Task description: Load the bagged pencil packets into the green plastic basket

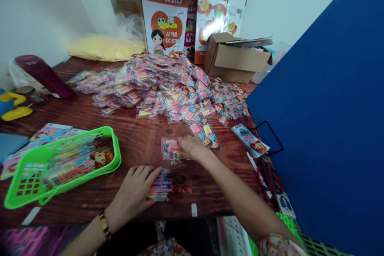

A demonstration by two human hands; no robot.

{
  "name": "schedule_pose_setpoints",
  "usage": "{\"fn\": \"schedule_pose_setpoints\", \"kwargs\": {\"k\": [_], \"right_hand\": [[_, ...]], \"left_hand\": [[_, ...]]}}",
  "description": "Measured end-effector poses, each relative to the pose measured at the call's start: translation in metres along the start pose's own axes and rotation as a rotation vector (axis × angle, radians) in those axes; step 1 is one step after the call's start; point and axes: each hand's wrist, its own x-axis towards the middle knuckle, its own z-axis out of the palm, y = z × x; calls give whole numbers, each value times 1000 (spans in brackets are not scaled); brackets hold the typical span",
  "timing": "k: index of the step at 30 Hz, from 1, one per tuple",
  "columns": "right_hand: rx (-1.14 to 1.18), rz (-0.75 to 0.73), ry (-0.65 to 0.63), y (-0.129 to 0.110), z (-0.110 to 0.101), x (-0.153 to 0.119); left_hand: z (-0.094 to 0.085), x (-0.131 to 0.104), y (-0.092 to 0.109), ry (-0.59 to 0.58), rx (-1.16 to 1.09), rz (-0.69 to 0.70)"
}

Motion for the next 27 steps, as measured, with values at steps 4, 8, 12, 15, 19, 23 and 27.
{"fn": "schedule_pose_setpoints", "kwargs": {"k": [4, 8, 12, 15, 19, 23, 27], "right_hand": [[-97, -25, 147, -9, 6, -9], [-103, -95, 222, -3, 12, -11], [-71, -232, 163, 5, 12, 3], [-131, -253, 242, 2, 13, 0], [-164, -230, 369, -7, 25, -17], [-91, -186, 346, -11, 41, -33], [40, -184, 229, -5, 34, -51]], "left_hand": [[1, 1, 0, -4, -17, -2], [1, 2, -2, 9, -18, 1], [1, 2, -2, 14, -20, 8], [1, 1, -1, 14, -17, 4], [0, 1, -1, 5, -24, 1], [1, 1, -2, -5, -29, 0], [2, 1, -2, 3, -31, 0]]}}
